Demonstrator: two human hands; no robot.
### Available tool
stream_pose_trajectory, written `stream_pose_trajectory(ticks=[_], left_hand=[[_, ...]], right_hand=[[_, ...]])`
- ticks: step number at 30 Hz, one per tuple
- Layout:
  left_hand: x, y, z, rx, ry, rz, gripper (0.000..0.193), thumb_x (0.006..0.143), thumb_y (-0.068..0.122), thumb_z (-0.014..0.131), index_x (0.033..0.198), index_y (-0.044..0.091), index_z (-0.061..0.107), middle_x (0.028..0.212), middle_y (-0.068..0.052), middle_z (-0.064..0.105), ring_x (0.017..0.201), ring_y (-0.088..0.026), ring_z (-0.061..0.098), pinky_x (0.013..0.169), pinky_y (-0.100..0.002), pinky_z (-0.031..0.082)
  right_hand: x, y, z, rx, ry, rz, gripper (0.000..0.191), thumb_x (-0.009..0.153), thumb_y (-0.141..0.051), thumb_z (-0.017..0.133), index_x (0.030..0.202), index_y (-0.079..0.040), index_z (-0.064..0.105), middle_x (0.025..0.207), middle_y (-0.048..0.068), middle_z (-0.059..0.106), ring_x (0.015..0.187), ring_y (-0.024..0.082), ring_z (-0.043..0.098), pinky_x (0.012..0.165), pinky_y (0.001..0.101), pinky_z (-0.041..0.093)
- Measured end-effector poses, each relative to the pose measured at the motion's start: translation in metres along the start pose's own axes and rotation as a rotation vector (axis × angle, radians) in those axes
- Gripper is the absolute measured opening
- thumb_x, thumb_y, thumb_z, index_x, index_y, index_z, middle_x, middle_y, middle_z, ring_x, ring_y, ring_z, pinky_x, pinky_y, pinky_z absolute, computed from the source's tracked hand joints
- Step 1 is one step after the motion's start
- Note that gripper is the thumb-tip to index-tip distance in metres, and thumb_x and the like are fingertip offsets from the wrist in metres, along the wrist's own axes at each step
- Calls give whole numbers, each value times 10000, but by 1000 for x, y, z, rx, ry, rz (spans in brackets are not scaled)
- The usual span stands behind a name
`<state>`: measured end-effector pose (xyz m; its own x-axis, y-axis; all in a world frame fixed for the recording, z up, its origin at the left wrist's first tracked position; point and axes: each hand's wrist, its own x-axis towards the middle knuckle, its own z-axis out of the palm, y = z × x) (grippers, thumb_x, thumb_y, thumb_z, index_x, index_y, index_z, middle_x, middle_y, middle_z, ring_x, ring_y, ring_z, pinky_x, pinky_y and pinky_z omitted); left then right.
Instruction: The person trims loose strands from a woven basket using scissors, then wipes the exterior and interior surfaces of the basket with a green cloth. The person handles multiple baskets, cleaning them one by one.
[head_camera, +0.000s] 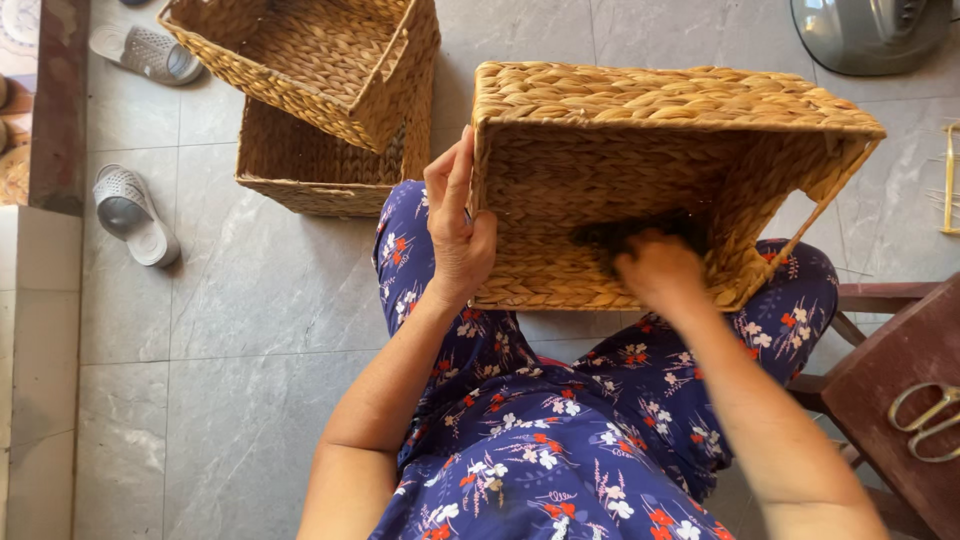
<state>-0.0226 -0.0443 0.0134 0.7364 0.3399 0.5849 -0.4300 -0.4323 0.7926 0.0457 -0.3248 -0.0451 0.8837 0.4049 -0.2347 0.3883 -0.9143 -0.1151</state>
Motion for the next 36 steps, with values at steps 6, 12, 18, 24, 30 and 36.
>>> stream_pose_trajectory(ticks=[6,12,18,24,30,36], left_hand=[[0,0,-1,18,10,0,916,736,-197,428,1602,102,406,1496,-134,493,1402,-279,492,1248,-339,376],[-2,-1,-8,38,16,-2,926,729,-193,432,1604,108,402,1507,-135,490,1434,-285,478,1280,-358,353],[0,-2,-8,36,-11,-29,924,736,-190,439,1611,102,389,1499,-134,476,1434,-290,477,1267,-354,367],[7,-3,2,-10,-58,-31,946,733,-204,417,1624,102,341,1618,-150,412,1548,-301,398,1314,-371,322],[8,-2,2,-24,-77,-69,965,741,-236,377,1640,109,314,1686,-129,381,1597,-282,367,1339,-369,299],[9,-2,-3,-4,-69,-132,953,762,-243,381,1645,102,287,1694,-130,374,1578,-279,395,1298,-342,338]], right_hand=[[21,-121,12,388,-40,-327,436,938,-384,561,1190,-54,692,1160,199,687,1071,402,638,918,514,517],[16,-106,-2,284,-79,-380,458,923,-404,586,1239,-89,690,1366,190,606,1202,402,589,1003,496,473],[-13,17,-26,58,-80,26,460,956,-419,504,1245,-123,705,1338,124,665,1189,368,632,1002,488,524],[-8,8,-4,-10,-54,109,473,913,-398,531,1232,-86,688,1272,205,632,1153,421,593,937,528,512],[24,-73,25,363,2,-264,523,901,-355,633,1312,-31,640,1321,221,634,1210,424,586,1001,515,470],[59,-80,8,1140,-111,-83,479,914,-269,684,1294,18,626,1221,165,726,1103,269,686,980,384,518]])
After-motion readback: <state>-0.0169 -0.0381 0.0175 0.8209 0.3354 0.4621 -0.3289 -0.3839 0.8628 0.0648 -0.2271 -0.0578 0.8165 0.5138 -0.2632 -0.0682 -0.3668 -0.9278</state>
